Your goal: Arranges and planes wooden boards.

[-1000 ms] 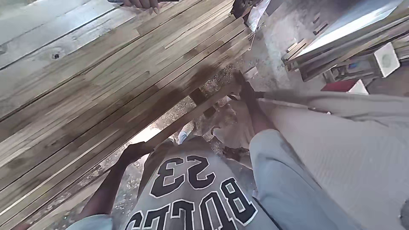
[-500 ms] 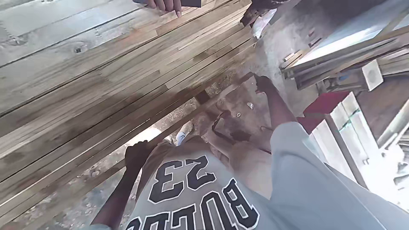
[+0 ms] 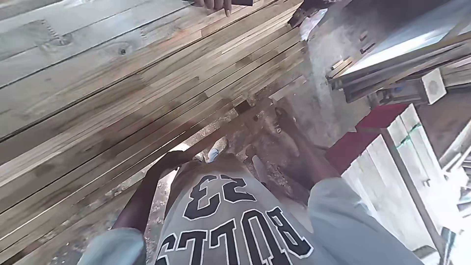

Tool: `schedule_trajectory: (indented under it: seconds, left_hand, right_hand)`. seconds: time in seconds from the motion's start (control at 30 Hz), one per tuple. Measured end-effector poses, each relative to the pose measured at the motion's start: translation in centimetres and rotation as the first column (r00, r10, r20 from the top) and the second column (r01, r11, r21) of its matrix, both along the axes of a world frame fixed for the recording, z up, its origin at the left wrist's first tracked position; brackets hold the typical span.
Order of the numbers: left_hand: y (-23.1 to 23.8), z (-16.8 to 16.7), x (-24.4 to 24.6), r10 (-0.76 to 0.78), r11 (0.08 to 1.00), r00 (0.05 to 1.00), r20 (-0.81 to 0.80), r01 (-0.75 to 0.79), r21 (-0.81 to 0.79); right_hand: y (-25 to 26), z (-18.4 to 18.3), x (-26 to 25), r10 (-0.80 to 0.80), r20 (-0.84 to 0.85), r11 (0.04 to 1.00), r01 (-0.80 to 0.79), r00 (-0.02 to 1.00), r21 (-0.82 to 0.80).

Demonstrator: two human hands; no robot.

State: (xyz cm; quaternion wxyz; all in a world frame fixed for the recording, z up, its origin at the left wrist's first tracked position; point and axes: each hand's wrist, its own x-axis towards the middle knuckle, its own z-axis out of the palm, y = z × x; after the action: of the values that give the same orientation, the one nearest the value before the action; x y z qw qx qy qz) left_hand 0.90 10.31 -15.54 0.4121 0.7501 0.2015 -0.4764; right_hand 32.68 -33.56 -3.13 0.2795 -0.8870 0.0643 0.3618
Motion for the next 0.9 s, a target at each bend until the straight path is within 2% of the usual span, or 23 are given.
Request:
schedule_trajectory:
  seconds: [0.07,0.13,0.27,0.37,0.43,0.5,0.53,0.57,0.63,0.7,0.73,0.83,0.9]
  left_hand:
    - [-0.3,0.5,0.3,-0.02,1.0,1.0,-0.014,0.02,-0.021]
    - [0.0,0.3,0.1,-0.017,1.0,1.0,0.002,0.017,-0.012]
    - [0.1,-0.3,-0.6,-0.006,0.999,0.999,0.05,0.008,-0.044]
    - [0.4,-0.4,-0.6,0.006,1.0,0.996,0.089,-0.004,-0.024]
    - [0.1,-0.7,-0.9,0.003,1.0,0.995,0.098,-0.002,-0.011]
    - [0.1,-1.2,-0.9,-0.017,1.0,0.995,0.101,0.017,0.0]
    - [0.1,-1.3,-0.8,-0.025,1.0,0.995,0.092,0.025,0.001]
    - [0.3,-1.2,-0.6,-0.019,1.0,0.997,0.076,0.019,-0.005]
    - [0.3,-0.4,-0.9,-0.001,0.999,0.999,0.039,0.002,-0.036]
    - [0.2,0.2,0.1,0.008,0.997,0.999,0.037,-0.005,-0.075]
    - [0.4,0.4,0.5,0.0,0.997,0.999,0.041,0.004,-0.077]
    - [0.3,0.0,-0.5,-0.04,0.997,0.999,0.033,0.042,-0.061]
    - [0.1,-1.4,-0.5,-0.077,0.997,0.993,0.087,0.077,0.005]
  right_hand:
    - [0.6,-2.7,-2.8,0.096,0.16,0.995,-0.089,0.982,-0.052]
    - [2.9,-3.3,-5.0,0.188,0.204,0.968,-0.146,0.961,-0.205]
    - [4.2,-5.6,-8.4,0.274,0.099,0.898,-0.218,0.957,-0.383]
    - [3.0,-4.0,-9.2,0.334,0.005,0.837,-0.294,0.943,-0.462]
    - [2.2,-2.9,-8.3,0.302,0.092,0.874,-0.237,0.949,-0.424]
    - [3.4,-1.8,-5.9,0.181,0.201,0.948,-0.116,0.963,-0.297]
    - [4.8,-1.0,-4.7,0.104,0.183,0.972,-0.061,0.978,-0.228]
    - [6.5,-0.8,-3.6,0.07,0.135,0.983,-0.045,0.988,-0.178]
    - [9.5,-1.7,-3.9,0.154,0.018,0.964,-0.146,0.988,-0.223]
    - [11.9,-0.1,-5.3,0.27,-0.094,0.931,-0.285,0.958,-0.228]
    - [12.7,1.1,-6.1,0.28,-0.144,0.933,-0.304,0.949,-0.191]
    - [11.7,2.8,-8.6,0.123,-0.353,0.985,-0.156,0.928,-0.067]
    - [9.4,2.6,-9.2,-0.022,-0.406,1.0,0.016,0.914,-0.016]
